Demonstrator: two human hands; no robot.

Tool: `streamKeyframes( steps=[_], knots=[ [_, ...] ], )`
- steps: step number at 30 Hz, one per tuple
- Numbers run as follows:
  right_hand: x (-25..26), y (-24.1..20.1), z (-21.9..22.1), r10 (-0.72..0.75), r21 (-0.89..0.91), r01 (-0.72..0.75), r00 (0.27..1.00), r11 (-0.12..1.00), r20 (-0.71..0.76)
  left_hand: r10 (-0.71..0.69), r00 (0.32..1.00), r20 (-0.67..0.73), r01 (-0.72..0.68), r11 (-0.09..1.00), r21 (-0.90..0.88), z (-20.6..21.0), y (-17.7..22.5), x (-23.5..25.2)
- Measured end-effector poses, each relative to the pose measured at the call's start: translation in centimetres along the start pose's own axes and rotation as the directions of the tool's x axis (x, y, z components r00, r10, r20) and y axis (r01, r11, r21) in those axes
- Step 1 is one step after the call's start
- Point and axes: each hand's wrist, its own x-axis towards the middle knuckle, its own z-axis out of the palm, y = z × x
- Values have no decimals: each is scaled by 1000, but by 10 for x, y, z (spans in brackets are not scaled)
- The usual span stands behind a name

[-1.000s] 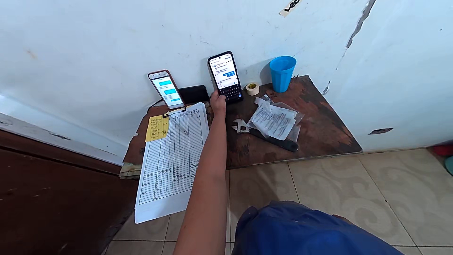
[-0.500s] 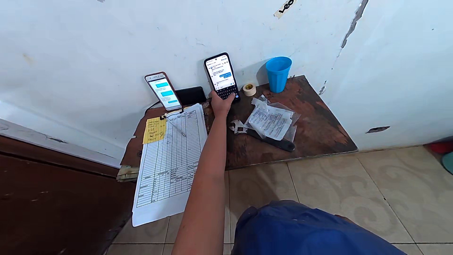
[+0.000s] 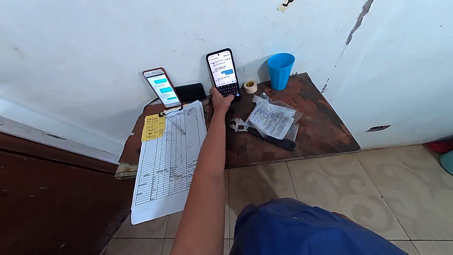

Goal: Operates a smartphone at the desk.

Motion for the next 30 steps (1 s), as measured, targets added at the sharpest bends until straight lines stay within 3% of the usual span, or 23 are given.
streamKeyframes(
  steps=[8,14,17,21,25,26,30],
  knots=[
    [-38,-33,-7,11,87,-11,1000,996,-6,35,999,13,-33,991,-132,-4,-6,0],
    [-18,-13,2,9,6,-9,1000,1000,7,9,1000,-13,-10,988,-153,-2,0,-1],
    [-62,-24,-13,-155,-78,161,985,984,80,14,1000,-22,-17,990,-142,-2,1,-2],
    [-143,-92,-27,57,56,-59,997,997,44,12,1000,7,-11,994,-105,-4,-1,-2],
    [-41,-24,-9,-75,-27,75,997,997,12,19,1000,23,-18,997,-71,-5,-4,2],
    [-25,-17,-5,-48,-29,48,999,998,3,22,999,24,-21,997,-76,-5,-4,2],
    [-2,-8,2,-7,-34,7,1000,999,-16,17,1000,15,-15,994,-112,-4,-3,0]
  ],
)
